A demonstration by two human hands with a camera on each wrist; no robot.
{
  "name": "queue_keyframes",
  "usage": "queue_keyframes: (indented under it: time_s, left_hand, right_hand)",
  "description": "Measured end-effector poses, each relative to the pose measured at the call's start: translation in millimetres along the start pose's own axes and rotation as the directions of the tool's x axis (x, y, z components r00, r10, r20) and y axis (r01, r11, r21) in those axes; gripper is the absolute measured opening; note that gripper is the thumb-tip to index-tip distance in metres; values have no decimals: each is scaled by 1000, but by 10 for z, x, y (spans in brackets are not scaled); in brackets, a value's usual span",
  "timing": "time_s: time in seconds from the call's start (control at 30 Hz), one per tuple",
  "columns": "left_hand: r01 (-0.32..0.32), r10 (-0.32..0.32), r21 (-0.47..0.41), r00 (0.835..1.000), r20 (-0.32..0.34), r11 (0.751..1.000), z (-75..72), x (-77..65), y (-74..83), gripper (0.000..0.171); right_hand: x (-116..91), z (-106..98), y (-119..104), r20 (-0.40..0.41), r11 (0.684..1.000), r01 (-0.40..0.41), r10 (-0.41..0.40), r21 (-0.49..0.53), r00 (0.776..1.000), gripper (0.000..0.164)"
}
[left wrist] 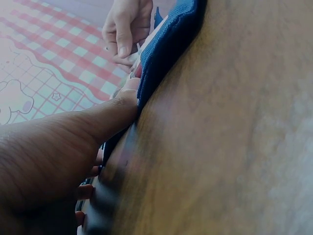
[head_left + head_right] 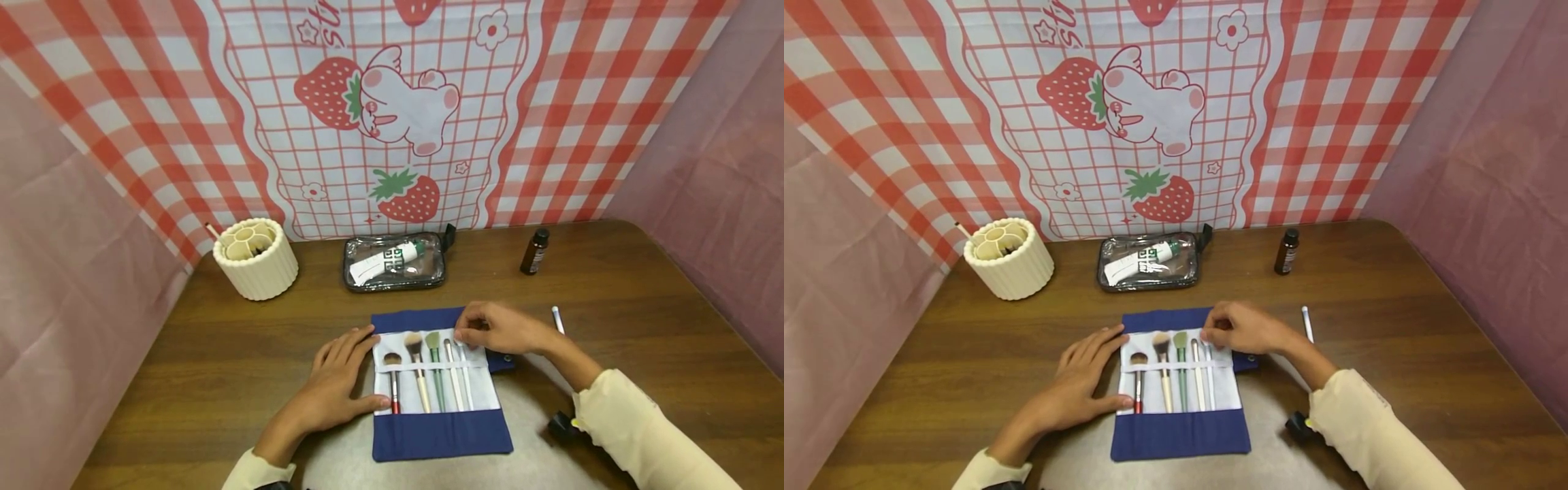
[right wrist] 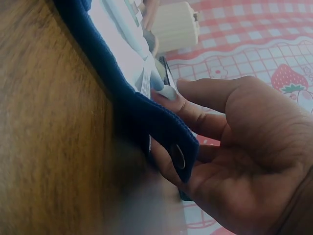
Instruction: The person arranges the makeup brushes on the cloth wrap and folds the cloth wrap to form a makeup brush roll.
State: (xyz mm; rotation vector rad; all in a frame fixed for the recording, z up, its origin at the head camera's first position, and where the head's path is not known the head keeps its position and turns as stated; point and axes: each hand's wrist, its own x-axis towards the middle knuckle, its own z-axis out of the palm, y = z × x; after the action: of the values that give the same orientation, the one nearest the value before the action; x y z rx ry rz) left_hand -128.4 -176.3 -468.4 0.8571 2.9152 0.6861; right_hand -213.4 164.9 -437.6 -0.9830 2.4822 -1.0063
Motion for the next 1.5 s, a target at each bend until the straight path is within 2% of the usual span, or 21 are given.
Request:
queue_keyframes:
  time_s: [0.13,0.27,0.33,0.43,0.53,0.63,0.73,0.8,0.9,1.0,1.13,1.33,1.5]
  left_hand:
    - [4,-4,1,1000,4,1000,-9,3,7,98]
    - [8,-8,1,1000,5,1000,-12,2,15,98]
    - [9,-9,0,1000,6,1000,-8,1,13,98]
    - [10,-10,-6,1000,7,1000,-4,2,9,99]
    - [9,-9,-10,1000,6,1000,-6,6,9,99]
    - [6,-6,-8,1000,8,1000,-7,9,13,99]
    - [2,-2,-1,1000,11,1000,-10,13,15,99]
    - [0,0,-2,1000,12,1000,-10,15,14,99]
    - [2,-2,-4,1000,13,1000,-7,15,6,99]
    - [2,-2,1,1000,13,1000,1,13,-3,99]
    - [0,0,5,1000,11,1000,2,14,-9,100]
    - [-4,4,2,1000,9,1000,5,14,-9,99]
    - [0,1,-2,1000,8,1000,4,1,-7,99]
  right_hand:
    - [-12,-6,-1,-10,1000,15,-15,-26,1000,16]
    - [-58,-48,-36,-82,988,34,-46,-151,996,16]
    - [-96,-99,-60,-138,973,12,-45,-231,989,14]
    - [-186,-224,-78,-219,947,-82,12,-312,976,12]
    - [-314,-376,-47,-296,909,-220,114,-354,948,11]
    - [-471,-525,30,-345,851,-370,242,-373,907,13]
    - [-623,-664,114,-344,772,-499,380,-393,859,23]
    - [-712,-740,163,-322,726,-556,456,-404,830,30]
    - [-794,-794,226,-276,692,-591,524,-414,806,37]
    - [-817,-780,275,-238,692,-596,550,-407,801,40]
    - [-806,-727,299,-215,705,-585,548,-402,808,42]
    - [-767,-680,283,-188,733,-573,545,-366,817,39]
    - [-731,-684,258,-178,770,-569,540,-290,822,32]
